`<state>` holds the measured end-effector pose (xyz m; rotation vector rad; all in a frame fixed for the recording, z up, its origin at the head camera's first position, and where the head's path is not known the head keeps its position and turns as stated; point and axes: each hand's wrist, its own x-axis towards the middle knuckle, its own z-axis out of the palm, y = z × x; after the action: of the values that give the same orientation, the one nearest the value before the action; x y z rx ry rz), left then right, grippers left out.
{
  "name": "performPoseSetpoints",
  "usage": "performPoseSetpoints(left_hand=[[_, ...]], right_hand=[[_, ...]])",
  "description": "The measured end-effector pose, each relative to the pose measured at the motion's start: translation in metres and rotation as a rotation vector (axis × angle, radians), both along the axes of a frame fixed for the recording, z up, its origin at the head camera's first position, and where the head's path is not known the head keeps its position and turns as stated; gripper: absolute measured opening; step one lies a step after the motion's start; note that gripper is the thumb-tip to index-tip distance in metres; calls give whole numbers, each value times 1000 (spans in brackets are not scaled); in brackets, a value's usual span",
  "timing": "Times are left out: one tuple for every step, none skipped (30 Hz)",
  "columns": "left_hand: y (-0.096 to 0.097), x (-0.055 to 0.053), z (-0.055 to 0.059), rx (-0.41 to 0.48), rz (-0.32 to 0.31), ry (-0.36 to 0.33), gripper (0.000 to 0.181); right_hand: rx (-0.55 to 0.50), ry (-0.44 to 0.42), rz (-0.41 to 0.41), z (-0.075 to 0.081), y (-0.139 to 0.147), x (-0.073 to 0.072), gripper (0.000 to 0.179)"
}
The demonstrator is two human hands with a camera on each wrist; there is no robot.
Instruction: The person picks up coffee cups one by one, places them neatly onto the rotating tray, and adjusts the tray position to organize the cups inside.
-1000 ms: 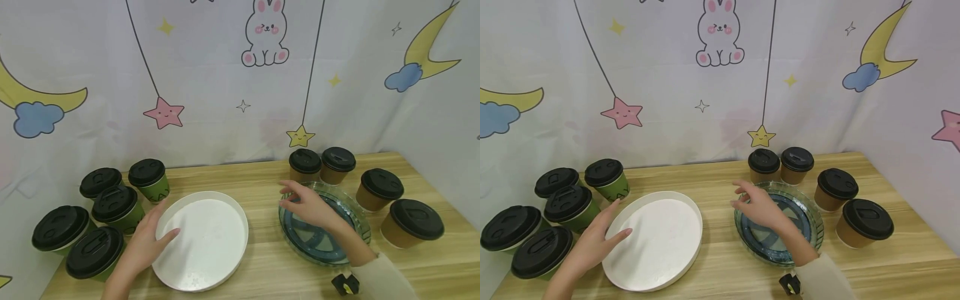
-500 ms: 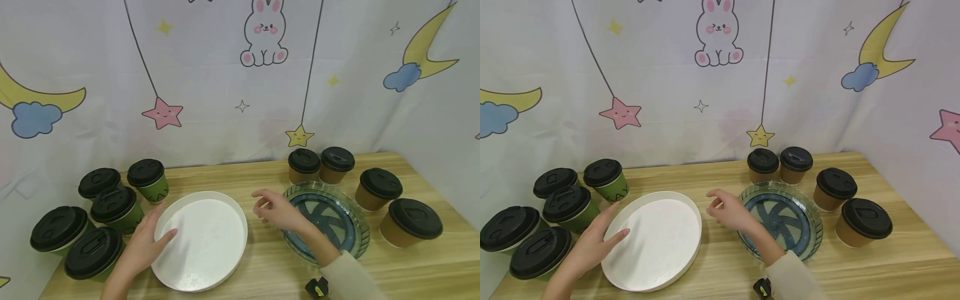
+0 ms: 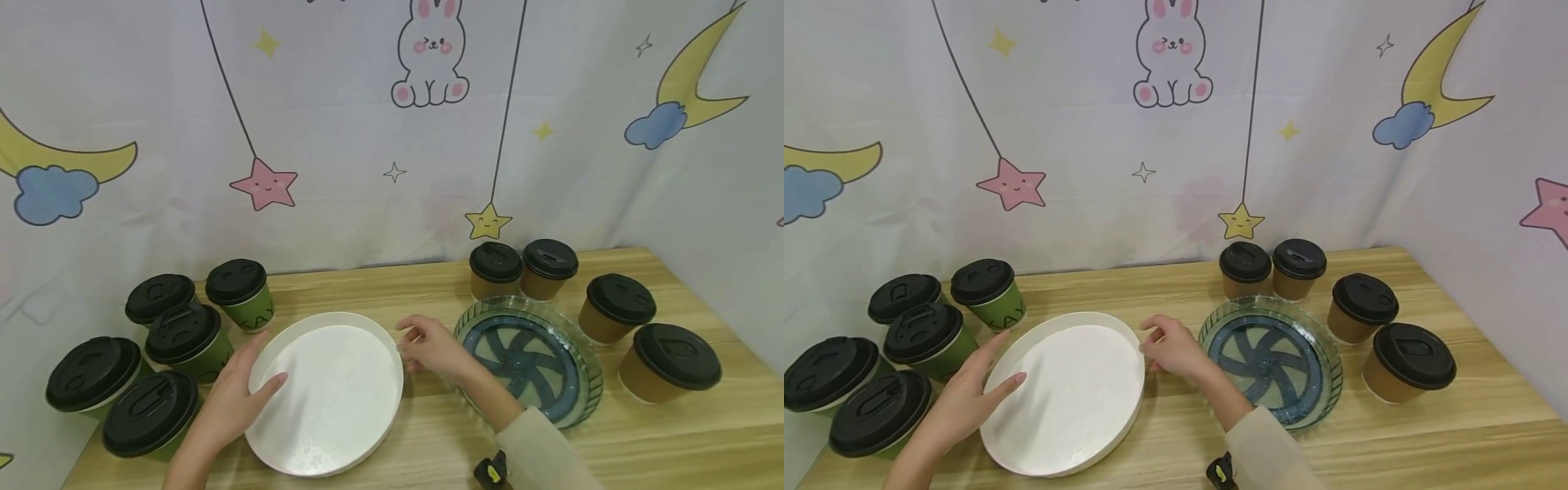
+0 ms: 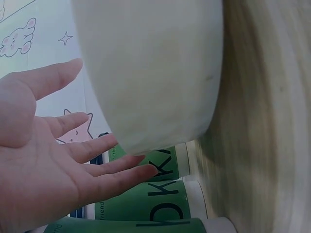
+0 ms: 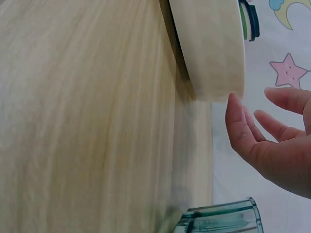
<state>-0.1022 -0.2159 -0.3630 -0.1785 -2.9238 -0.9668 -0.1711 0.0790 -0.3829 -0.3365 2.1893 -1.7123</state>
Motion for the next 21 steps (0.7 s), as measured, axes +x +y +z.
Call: performPoseSetpoints(left_hand=[[0, 0, 0, -1, 2, -3, 69], [0, 0, 0, 0, 2, -4, 69], [0, 0, 0, 0, 1, -5, 69], [0, 0, 0, 1, 0, -6, 69], [0, 0, 0, 2, -1, -6, 69], [0, 0, -1, 3, -2, -7, 69], [0, -1, -1, 3, -3, -7, 69], [0, 0, -1, 5, -4, -8, 69], [-1, 0, -1, 6, -5, -8, 69], [-1, 0, -1, 6, -5, -10, 69], [-1, 0, -2, 5, -4, -12, 69], [-1, 0, -2, 4, -3, -14, 69], [-1, 0, -2, 4, -2, -17, 70], [-1, 0, -2, 3, -1, -20, 70], [-1, 0, -2, 2, 0, -22, 70], [-1, 0, -2, 1, 2, -25, 70], [-1, 0, -2, 2, 2, -25, 70], [-1, 0, -2, 3, 3, -25, 70], [-1, 1, -2, 3, 3, -26, 69], [-1, 1, -2, 3, 4, -26, 69], [-1, 1, -2, 2, 5, -27, 69]], right_hand=[[-4, -2, -2, -1, -1, 0, 36], [-4, -4, -5, -1, -2, -1, 35], [-6, -9, -8, -2, -2, -1, 35], [-7, -12, -11, -3, -3, -1, 35], [-10, -19, -14, -3, -3, -1, 35], [-10, -22, -16, -4, -3, -1, 35], [-12, -29, -20, -5, -3, -2, 34], [-13, -33, -22, -6, -4, -2, 34], [-16, -37, -24, -7, -4, -2, 34], [-19, -40, -25, -8, -4, -3, 34], [-25, -46, -25, -9, -4, -3, 33], [-31, -49, -26, -10, -4, -3, 33], [-41, -57, -27, -11, -5, -3, 33], [-48, -62, -27, -11, -5, -3, 33], [-55, -66, -28, -12, -5, -3, 32], [-61, -70, -28, -13, -5, -3, 32], [-69, -74, -29, -13, -5, -3, 32], [-72, -78, -30, -13, -5, -4, 31], [-76, -80, -30, -14, -5, -3, 31], [-77, -81, -31, -14, -5, -4, 31], [-79, -84, -32, -14, -5, -4, 31]])
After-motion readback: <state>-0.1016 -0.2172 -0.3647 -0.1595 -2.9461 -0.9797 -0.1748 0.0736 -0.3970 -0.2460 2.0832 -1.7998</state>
